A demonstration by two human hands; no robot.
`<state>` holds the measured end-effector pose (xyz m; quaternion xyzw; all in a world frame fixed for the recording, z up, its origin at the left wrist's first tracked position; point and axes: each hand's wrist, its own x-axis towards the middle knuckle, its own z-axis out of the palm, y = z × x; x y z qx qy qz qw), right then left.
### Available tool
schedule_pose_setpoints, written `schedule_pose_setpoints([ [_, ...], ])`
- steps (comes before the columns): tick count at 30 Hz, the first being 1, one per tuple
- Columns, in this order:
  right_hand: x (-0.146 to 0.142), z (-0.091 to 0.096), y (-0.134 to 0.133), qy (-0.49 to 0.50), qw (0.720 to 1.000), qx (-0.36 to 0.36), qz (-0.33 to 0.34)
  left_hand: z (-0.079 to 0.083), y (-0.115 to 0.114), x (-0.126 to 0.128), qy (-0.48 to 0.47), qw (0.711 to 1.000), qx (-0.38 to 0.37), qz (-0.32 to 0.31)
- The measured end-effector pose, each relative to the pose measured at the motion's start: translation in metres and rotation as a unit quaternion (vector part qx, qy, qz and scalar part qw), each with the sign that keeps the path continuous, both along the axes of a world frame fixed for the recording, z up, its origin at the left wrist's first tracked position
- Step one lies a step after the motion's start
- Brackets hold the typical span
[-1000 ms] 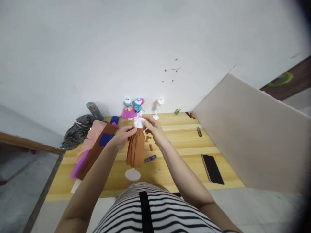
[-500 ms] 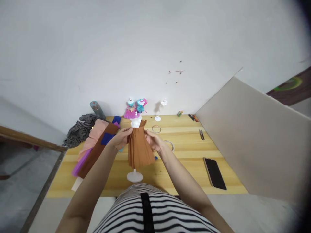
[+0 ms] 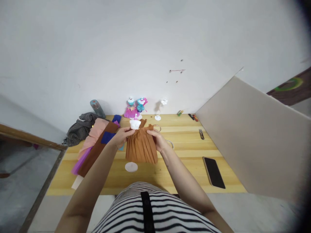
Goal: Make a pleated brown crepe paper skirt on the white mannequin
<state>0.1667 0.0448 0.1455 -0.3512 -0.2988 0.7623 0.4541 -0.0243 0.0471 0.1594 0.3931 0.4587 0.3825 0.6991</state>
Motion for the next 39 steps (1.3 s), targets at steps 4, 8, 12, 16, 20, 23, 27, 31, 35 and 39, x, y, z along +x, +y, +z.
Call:
schedule_pose_setpoints([
  [4, -0.009, 0.002, -0.003, -0.104, 0.992, 0.069, 0.013, -0.007, 0.0, 0.005, 0.01, 1.0, -0.004, 0.013],
  [8, -0.013, -0.004, -0.005, -0.173, 0.982, 0.072, 0.003, -0.017, 0.0, 0.006, 0.007, 1.0, 0.009, 0.02],
  [12, -0.016, -0.013, -0.007, -0.163, 0.985, 0.058, -0.007, -0.025, -0.002, 0.007, 0.013, 0.999, 0.017, 0.028],
  [16, -0.025, -0.021, -0.007, -0.18, 0.981, 0.065, -0.013, -0.028, -0.006, 0.013, 0.022, 0.999, 0.012, 0.041],
  [20, -0.029, -0.027, -0.007, -0.205, 0.976, 0.07, -0.017, -0.03, -0.01, 0.016, 0.025, 0.998, -0.009, 0.054],
  [23, -0.026, -0.026, -0.008, -0.186, 0.981, 0.059, 0.007, -0.031, -0.012, 0.015, 0.023, 0.998, -0.02, 0.055],
  [27, -0.025, -0.025, -0.009, -0.192, 0.98, 0.059, 0.006, -0.029, -0.014, 0.016, 0.024, 0.998, -0.029, 0.049],
  [31, -0.025, -0.03, -0.008, -0.247, 0.966, 0.077, -0.024, -0.027, -0.015, 0.019, 0.027, 0.999, -0.01, 0.043],
  [35, -0.023, -0.037, -0.006, -0.291, 0.952, 0.086, -0.03, -0.032, -0.014, 0.018, 0.047, 0.998, 0.027, 0.044],
  [39, -0.024, -0.038, -0.005, -0.284, 0.955, 0.085, -0.015, -0.039, -0.013, 0.016, 0.073, 0.994, 0.062, 0.051],
])
